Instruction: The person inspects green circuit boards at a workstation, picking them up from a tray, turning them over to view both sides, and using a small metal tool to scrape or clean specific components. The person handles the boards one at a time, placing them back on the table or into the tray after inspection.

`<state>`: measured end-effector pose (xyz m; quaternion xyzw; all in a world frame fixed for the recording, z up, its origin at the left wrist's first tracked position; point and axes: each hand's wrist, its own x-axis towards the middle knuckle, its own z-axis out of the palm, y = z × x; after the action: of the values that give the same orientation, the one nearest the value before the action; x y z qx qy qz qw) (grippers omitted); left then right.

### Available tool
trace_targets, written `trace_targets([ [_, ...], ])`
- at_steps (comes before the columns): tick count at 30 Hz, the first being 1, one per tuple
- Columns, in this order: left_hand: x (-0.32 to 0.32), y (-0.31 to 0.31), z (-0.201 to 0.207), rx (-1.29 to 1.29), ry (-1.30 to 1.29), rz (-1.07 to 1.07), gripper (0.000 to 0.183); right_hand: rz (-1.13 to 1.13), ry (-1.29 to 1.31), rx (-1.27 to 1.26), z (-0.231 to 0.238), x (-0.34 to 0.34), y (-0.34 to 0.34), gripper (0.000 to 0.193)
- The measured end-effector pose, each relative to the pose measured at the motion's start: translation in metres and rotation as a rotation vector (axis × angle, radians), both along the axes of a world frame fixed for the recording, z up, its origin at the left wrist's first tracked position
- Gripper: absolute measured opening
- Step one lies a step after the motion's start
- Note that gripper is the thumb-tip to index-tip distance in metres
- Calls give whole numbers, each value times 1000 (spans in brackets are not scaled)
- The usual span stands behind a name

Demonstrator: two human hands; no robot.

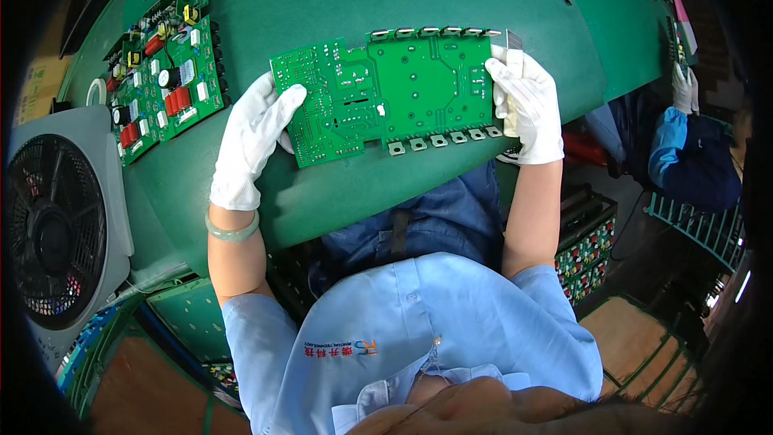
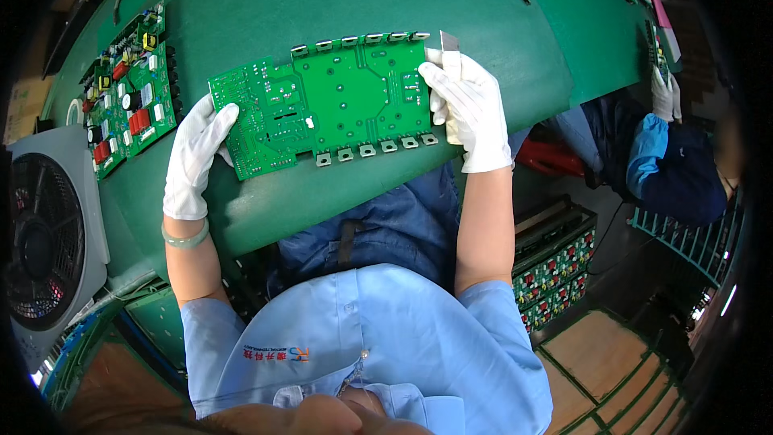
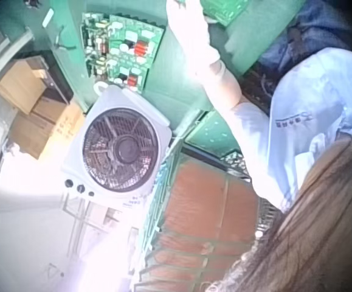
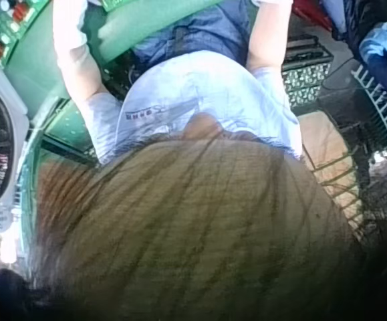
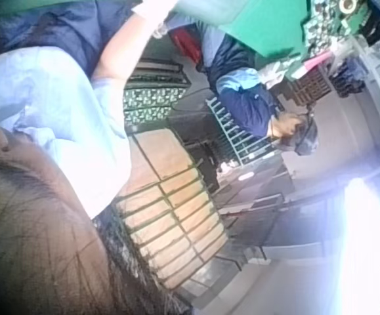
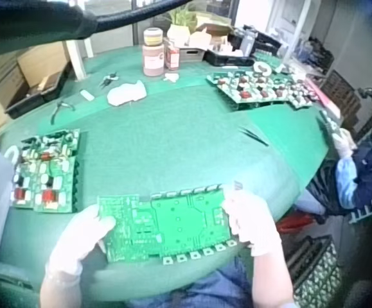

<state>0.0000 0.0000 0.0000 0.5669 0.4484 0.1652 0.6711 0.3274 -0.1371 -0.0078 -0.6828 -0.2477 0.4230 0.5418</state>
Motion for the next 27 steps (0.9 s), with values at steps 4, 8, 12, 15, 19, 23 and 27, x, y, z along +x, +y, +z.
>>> trace_targets([
  [4, 2, 0, 3, 13, 12, 42, 55, 135, -87, -105, 4, 7, -7, 24],
  [8, 0, -2, 2, -135, -86, 111, 46, 202, 1, -16, 1, 14, -22, 33],
  [12, -1, -7, -7, -239, -398, 172, 40, 84, 148, 248, -19, 13, -31, 20],
  [15, -6, -3, -10, -283, -520, 173, 36, -7, 318, 370, -40, 10, -27, 14],
  [19, -9, 0, -13, -298, -543, 146, 35, 47, 490, 434, -48, 14, -30, 16],
  [23, -8, -7, -5, -262, -546, 143, 37, 117, 542, 554, -53, 16, -32, 23],
  [27, -6, -10, 1, -232, -528, 163, 44, 112, 572, 499, -53, 17, -33, 27],
])
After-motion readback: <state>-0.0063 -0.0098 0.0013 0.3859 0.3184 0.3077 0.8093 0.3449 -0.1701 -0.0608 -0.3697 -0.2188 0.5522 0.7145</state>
